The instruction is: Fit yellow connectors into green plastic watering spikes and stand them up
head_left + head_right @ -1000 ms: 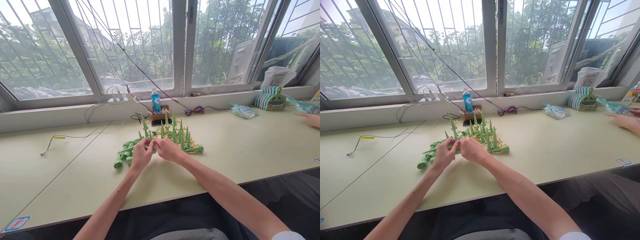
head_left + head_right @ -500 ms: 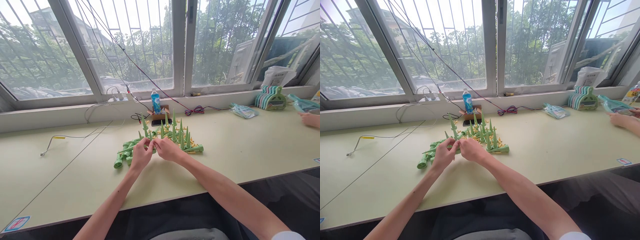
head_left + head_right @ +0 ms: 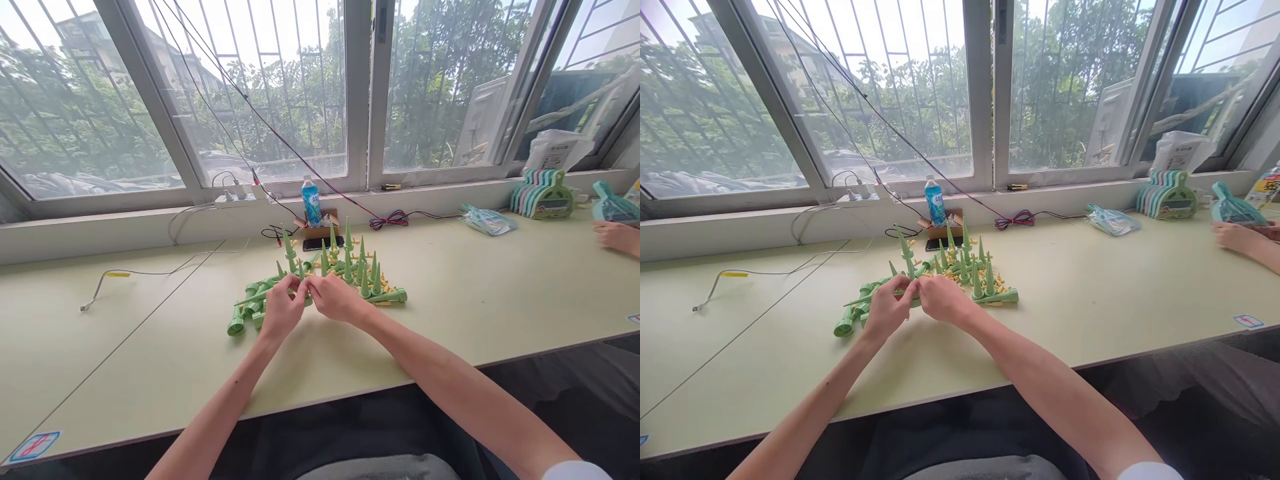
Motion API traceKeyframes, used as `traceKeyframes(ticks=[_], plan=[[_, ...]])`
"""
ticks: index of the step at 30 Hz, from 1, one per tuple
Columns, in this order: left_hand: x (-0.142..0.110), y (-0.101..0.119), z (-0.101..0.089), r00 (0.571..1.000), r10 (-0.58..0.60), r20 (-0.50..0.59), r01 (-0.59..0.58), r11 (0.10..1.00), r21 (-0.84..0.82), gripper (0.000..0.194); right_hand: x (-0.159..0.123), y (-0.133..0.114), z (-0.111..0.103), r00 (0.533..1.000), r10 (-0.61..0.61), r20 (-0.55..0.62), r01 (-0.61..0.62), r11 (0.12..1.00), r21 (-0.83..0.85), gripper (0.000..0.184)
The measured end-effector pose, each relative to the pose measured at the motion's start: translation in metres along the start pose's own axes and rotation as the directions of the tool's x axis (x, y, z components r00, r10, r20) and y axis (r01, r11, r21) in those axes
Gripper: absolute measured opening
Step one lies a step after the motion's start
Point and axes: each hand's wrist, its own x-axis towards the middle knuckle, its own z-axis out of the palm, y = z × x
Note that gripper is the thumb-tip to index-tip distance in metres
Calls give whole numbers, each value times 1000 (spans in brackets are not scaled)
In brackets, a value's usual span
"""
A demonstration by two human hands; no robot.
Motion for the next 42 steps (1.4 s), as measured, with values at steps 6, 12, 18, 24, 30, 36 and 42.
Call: traceKeyframes(ticks=[6,12,18,24,30,36,42], plan=[[1,0,1,1000,0,-5,0,1000,-11,29,0,0,0,1000,-10,-8,10,1000,-9,26],[0,2,1,1000,7,-12,-7,1000,-2,28,-1,-2,-4,1000,-8,-1,8,1000,8,23],[0,3,1,1000,3,-13,-3,1000,-6,28,0,-2,-4,1000,2,9,-3,1000,7,22],[0,2,1,1000,8,-15,-8,1000,0,26,0,-1,-3,1000,9,14,-9,1000,16,25],[0,0,1,1000,12,-12,-13,1000,-6,27,0,-1,-3,1000,-8,-4,8,1000,20,26],[0,-1,1,1000,18,-16,-18,1000,4,27,0,-2,-3,1000,1,4,-1,1000,15,26],[0,-1,1,1000,13,-12,-13,1000,1,27,0,-1,-2,1000,0,11,0,1000,1,25]])
